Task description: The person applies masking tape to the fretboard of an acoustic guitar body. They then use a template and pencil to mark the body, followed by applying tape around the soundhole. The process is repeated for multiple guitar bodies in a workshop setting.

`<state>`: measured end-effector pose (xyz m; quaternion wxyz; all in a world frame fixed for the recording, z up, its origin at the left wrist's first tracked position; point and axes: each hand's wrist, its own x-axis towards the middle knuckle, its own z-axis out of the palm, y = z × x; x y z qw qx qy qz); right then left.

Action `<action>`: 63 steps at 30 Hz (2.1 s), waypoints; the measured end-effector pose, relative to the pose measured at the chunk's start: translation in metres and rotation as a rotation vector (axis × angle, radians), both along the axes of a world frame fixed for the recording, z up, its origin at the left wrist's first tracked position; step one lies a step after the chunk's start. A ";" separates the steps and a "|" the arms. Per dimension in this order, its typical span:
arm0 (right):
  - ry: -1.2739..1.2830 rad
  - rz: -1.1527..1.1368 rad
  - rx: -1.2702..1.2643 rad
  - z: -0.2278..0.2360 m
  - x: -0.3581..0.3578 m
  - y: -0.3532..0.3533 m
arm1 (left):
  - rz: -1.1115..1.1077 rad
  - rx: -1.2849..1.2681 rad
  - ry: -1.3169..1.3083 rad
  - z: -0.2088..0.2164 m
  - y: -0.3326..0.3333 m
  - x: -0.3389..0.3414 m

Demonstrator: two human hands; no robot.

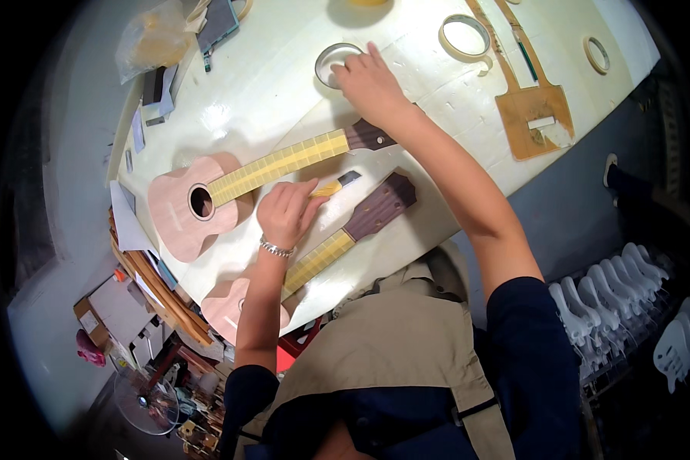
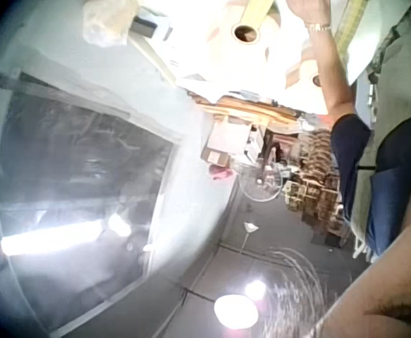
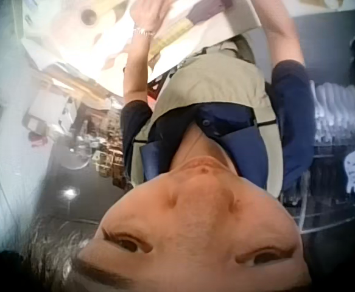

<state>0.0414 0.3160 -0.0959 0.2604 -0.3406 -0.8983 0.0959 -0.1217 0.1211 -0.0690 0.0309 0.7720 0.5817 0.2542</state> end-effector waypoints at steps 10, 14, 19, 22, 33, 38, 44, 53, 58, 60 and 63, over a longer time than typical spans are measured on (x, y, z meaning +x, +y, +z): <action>0.126 0.295 -2.151 0.023 0.024 -0.244 | -0.022 -1.050 -0.154 0.030 0.074 -0.081; 1.013 0.052 -2.367 -0.006 -0.031 -0.267 | -0.028 -0.979 -0.278 0.083 0.069 -0.115; 0.886 0.301 -1.413 0.070 -0.003 -0.199 | 0.319 -0.424 -0.557 0.217 -0.023 -0.175; 1.371 0.308 -0.881 0.142 -0.005 -0.166 | 0.461 0.001 -0.504 0.236 -0.078 -0.174; 1.301 0.905 -0.777 0.252 -0.071 -0.178 | 0.557 0.702 -0.921 0.226 -0.131 -0.042; 1.187 0.990 -0.818 0.255 -0.085 -0.199 | 0.632 0.738 -0.900 0.218 -0.125 0.003; 0.912 1.241 -0.967 0.246 -0.111 -0.225 | 0.591 0.750 -1.078 0.216 -0.142 0.021; 0.447 1.438 -1.117 0.206 -0.110 -0.247 | 1.146 0.379 -0.285 0.222 -0.217 0.080; 0.227 1.742 -1.114 0.256 -0.070 -0.318 | 1.482 0.840 -0.317 0.173 -0.316 0.194; 0.128 1.945 -1.256 0.269 -0.055 -0.359 | 1.809 0.892 -0.262 0.139 -0.355 0.252; -0.023 2.121 -1.465 0.287 -0.015 -0.431 | 2.047 1.074 -0.221 0.103 -0.396 0.338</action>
